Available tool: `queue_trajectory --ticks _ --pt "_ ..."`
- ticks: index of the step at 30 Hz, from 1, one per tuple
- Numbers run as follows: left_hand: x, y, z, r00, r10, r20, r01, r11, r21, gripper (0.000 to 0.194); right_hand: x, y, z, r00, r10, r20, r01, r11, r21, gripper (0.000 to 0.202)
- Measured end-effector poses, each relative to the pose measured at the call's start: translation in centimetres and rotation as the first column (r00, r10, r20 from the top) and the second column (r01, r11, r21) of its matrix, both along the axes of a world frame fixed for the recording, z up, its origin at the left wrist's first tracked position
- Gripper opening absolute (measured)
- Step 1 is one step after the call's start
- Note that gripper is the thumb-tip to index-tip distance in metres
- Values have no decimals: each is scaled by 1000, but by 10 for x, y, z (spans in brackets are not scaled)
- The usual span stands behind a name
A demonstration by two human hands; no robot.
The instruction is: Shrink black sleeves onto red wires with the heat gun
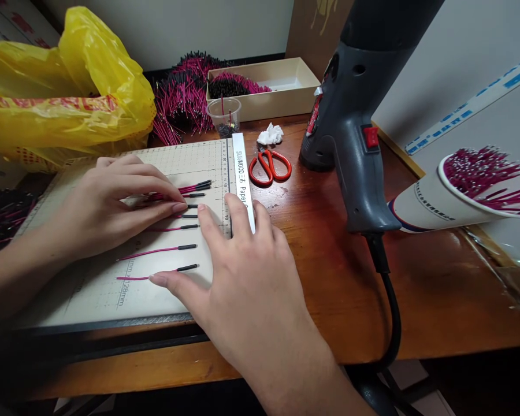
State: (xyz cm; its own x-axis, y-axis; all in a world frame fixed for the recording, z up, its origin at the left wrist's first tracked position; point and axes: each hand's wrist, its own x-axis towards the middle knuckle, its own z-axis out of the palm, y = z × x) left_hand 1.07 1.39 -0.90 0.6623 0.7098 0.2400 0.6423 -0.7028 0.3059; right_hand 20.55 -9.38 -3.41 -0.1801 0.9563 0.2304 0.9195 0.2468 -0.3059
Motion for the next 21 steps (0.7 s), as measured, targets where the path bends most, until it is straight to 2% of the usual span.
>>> queue_trajectory --ticks 6,13,21 --pt "-1 2 -3 998 -20 53 20 1000 -3 24 2 0 -2 1000 7 -14 -6 1000 28 89" --pt "0 0 0 1000 5 -2 -5 1000 -6 21 0 2 -3 1000 6 -10 -6 998 58 84" --pt "1 0 -1 999 33 18 -32 999 -6 21 0 0 -3 1000 3 -20 -2 999 48 84"
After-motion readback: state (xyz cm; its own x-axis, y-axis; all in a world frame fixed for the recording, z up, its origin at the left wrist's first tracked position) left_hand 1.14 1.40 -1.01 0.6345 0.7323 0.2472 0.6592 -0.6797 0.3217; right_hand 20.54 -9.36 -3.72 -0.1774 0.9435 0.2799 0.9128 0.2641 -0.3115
